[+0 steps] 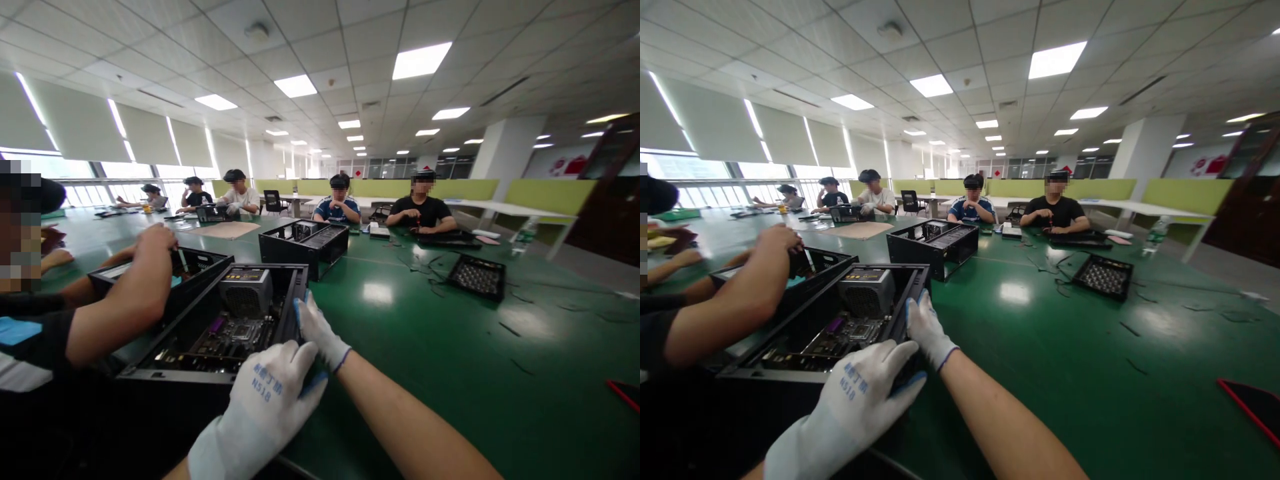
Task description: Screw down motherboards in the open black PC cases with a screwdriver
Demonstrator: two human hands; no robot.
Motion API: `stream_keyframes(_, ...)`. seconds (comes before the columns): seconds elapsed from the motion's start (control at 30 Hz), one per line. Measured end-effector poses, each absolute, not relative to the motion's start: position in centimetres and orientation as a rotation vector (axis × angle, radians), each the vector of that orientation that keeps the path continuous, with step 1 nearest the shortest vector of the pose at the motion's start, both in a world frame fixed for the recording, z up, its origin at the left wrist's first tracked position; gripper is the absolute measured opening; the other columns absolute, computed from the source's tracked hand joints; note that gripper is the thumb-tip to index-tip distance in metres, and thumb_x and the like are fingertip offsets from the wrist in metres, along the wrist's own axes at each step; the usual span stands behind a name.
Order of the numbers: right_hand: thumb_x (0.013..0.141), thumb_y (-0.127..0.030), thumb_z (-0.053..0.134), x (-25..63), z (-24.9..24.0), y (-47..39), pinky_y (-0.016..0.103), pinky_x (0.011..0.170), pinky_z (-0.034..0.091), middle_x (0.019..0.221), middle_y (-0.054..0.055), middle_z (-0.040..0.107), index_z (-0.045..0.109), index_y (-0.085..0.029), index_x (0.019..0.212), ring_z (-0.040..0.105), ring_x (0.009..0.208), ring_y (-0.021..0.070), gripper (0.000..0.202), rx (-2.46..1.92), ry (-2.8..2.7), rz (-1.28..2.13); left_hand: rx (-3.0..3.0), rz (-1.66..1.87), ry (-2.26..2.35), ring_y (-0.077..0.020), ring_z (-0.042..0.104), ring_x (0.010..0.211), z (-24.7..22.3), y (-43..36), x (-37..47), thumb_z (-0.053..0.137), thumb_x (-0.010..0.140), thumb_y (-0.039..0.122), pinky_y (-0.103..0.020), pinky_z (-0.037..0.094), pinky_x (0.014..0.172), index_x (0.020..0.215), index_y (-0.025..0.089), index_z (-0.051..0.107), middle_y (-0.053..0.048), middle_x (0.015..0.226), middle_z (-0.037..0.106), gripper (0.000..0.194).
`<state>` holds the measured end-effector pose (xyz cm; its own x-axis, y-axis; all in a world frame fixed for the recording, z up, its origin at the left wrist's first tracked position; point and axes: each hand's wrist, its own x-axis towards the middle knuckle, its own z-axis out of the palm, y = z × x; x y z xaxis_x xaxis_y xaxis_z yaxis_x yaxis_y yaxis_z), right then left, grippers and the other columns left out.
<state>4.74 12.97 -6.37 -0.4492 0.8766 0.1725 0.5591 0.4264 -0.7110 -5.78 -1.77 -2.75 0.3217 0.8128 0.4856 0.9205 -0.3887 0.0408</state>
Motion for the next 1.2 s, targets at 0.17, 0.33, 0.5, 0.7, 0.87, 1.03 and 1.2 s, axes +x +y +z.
stream_keyframes(0.17,0.099,-0.04,0.047,1.6,-6.5,15.0,0.051,0.125,0.02,0.17,0.018,0.018,0.042,-0.008,0.154,0.014,0.156,0.0385,0.064,-1.191,-2.235,0.82,-2.19,-0.628,-1.643,-0.0238,0.069,0.082,-3.4,0.4,-8.7,0.052,0.097,0.022,-0.036,0.052,0.071,0.109,0.026,0.065,-0.003,0.091,0.069,0.018)
stream_keyframes(0.33,0.097,-0.053,0.051,2.3,-6.7,16.7,0.043,0.126,0.02,0.17,0.013,0.021,0.039,-0.015,0.157,0.021,0.156,0.0316,0.073,-1.131,-2.324,0.867,-2.162,-0.681,-1.691,-0.0226,0.069,0.085,-3.4,1.5,-11.1,0.051,0.096,0.018,-0.034,0.051,0.074,0.107,0.026,0.064,-0.002,0.093,0.07,0.019)
stream_keyframes(0.5,0.097,-0.07,0.038,5.3,-7.1,17.6,0.042,0.126,0.019,0.168,0.018,0.027,0.032,-0.009,0.16,0.022,0.156,0.0303,0.088,-1.296,-2.278,0.897,-2.154,-0.756,-1.704,-0.0222,0.069,0.089,-3.3,3.1,-14.0,0.053,0.094,0.022,-0.034,0.051,0.08,0.105,0.025,0.065,-0.002,0.096,0.071,0.016)
stream_keyframes(0.7,0.096,-0.068,0.042,10.6,-8.2,18.7,0.038,0.122,0.029,0.163,0.024,0.034,0.03,-0.002,0.159,0.035,0.151,0.031,0.092,-1.563,-2.207,0.858,-1.942,-0.795,-1.678,-0.024,0.067,0.086,-4.3,3.9,-14.1,0.053,0.097,0.023,-0.035,0.049,0.076,0.109,0.023,0.067,-0.005,0.092,0.069,0.019)
stream_keyframes(0.87,0.098,-0.06,0.042,12.6,-7.5,21.2,0.038,0.119,0.032,0.161,0.026,0.037,0.03,0.0,0.158,0.038,0.149,0.0305,0.086,-1.681,-2.195,0.724,-1.833,-1.04,-1.604,-0.0235,0.062,0.071,-6.4,1.7,-10.0,0.056,0.097,0.027,-0.037,0.047,0.068,0.107,0.023,0.066,-0.004,0.076,0.063,0.015)
stream_keyframes(1.03,0.099,-0.057,0.041,11.8,-5.9,24.7,0.039,0.121,0.03,0.163,0.025,0.034,0.027,0.001,0.159,0.034,0.151,0.0308,0.085,-1.704,-2.242,0.528,-2.296,-1.14,-1.676,-0.0214,0.067,0.075,-11.6,0.5,-6.6,0.054,0.095,0.028,-0.036,0.055,0.07,0.101,0.025,0.065,-0.005,0.081,0.068,0.013)
stream_keyframes(1.2,0.097,-0.05,0.05,10.1,-5.1,29.8,0.036,0.125,0.018,0.167,0.026,0.021,0.024,0.002,0.16,0.019,0.156,0.0313,0.086,-1.661,-2.32,0.29,-2.373,-1.215,-1.891,-0.0227,0.074,0.082,-17.1,0.4,-6.4,0.057,0.09,0.032,-0.037,0.062,0.077,0.102,0.029,0.066,-0.003,0.092,0.075,0.015)
